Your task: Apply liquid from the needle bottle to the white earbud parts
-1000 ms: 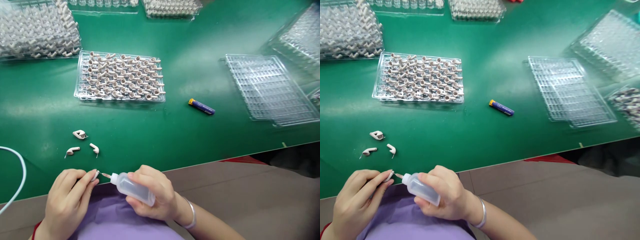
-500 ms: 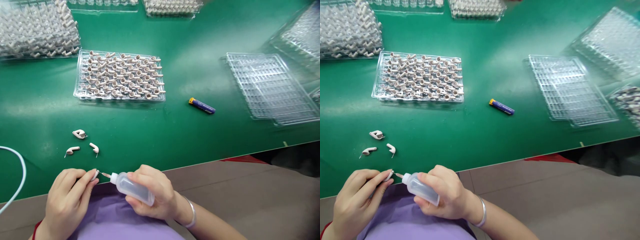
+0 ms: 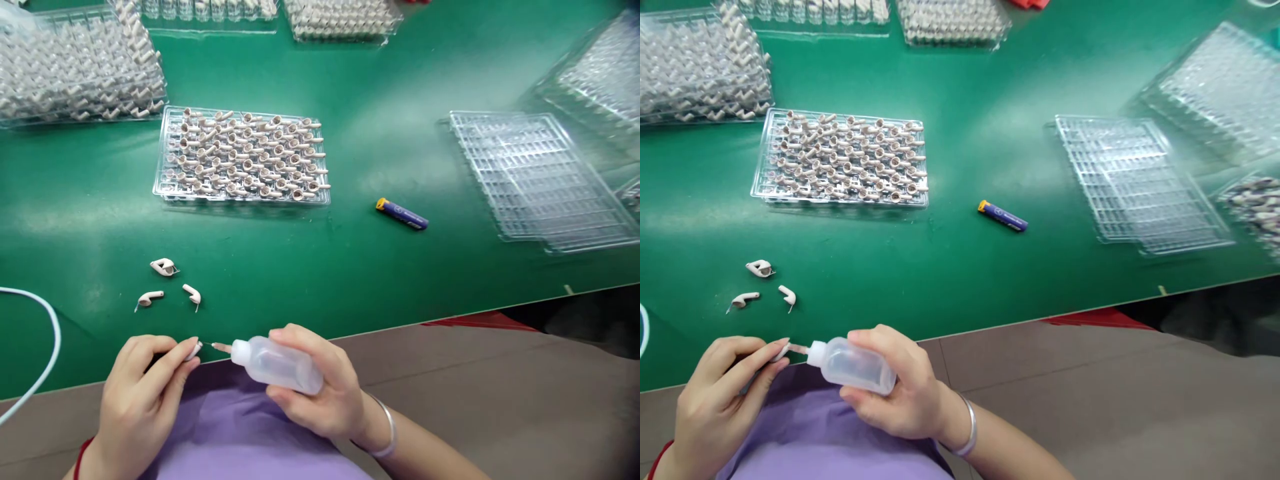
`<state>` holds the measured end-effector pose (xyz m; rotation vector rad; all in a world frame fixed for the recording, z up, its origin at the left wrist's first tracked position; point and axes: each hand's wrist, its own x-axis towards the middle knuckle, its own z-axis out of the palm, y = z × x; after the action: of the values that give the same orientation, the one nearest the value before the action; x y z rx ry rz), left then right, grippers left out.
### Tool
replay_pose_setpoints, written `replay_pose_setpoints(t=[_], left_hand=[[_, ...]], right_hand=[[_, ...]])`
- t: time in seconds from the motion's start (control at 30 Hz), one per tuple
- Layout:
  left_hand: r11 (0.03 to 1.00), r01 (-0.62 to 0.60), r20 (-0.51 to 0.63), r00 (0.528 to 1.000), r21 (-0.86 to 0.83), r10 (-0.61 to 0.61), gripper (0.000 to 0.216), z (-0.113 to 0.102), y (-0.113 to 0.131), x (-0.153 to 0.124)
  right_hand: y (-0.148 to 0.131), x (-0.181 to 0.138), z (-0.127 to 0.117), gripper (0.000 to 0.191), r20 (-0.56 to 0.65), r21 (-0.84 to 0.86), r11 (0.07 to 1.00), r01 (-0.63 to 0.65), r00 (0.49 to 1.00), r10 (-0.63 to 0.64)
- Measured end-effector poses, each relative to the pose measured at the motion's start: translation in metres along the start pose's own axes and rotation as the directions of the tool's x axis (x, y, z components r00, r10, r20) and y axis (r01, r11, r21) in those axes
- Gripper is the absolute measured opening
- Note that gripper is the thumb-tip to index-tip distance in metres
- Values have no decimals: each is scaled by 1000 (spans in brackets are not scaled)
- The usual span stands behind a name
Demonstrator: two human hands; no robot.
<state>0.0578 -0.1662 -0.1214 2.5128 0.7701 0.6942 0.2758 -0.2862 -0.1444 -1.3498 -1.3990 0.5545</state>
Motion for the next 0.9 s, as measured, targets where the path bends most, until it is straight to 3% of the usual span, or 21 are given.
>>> replay_pose_setpoints(t=[0.1,0.2,0.27,0.33,0.37,0.43,0.53,0.63,0.9], left_hand=[[981,124,18,992,-148,-122,32,-4,11,-7],[867,367,136,930,-336,-341,21,-5,22,-14],[669,596,299,802,-445,-516,14,-2,26,-19],[390,777,489,619,-494,-614,22,4,27,-24],[260,827,568,538,-499,-623,27,8,26,-27],[74,860,662,440,-504,-606,33,16,23,-32],[-71,849,710,388,-523,-588,35,27,20,-38],[-149,832,729,365,-535,-580,37,32,21,-39],[-144,847,729,338,-511,-596,36,28,24,-29]], right_hand=[[-6,-1,7,56,19,90,985,-146,989,145],[-10,-1,21,55,65,143,980,-139,989,131],[-12,0,30,50,67,132,988,-82,995,73],[-12,1,37,41,47,87,996,-13,999,8],[-12,2,39,36,35,48,999,21,999,-23],[-12,4,42,26,18,-47,996,79,997,-79],[-12,4,44,18,23,-152,980,130,991,-128],[-11,3,45,18,36,-175,975,139,990,-135],[-10,1,46,18,38,-183,976,120,993,-115]])
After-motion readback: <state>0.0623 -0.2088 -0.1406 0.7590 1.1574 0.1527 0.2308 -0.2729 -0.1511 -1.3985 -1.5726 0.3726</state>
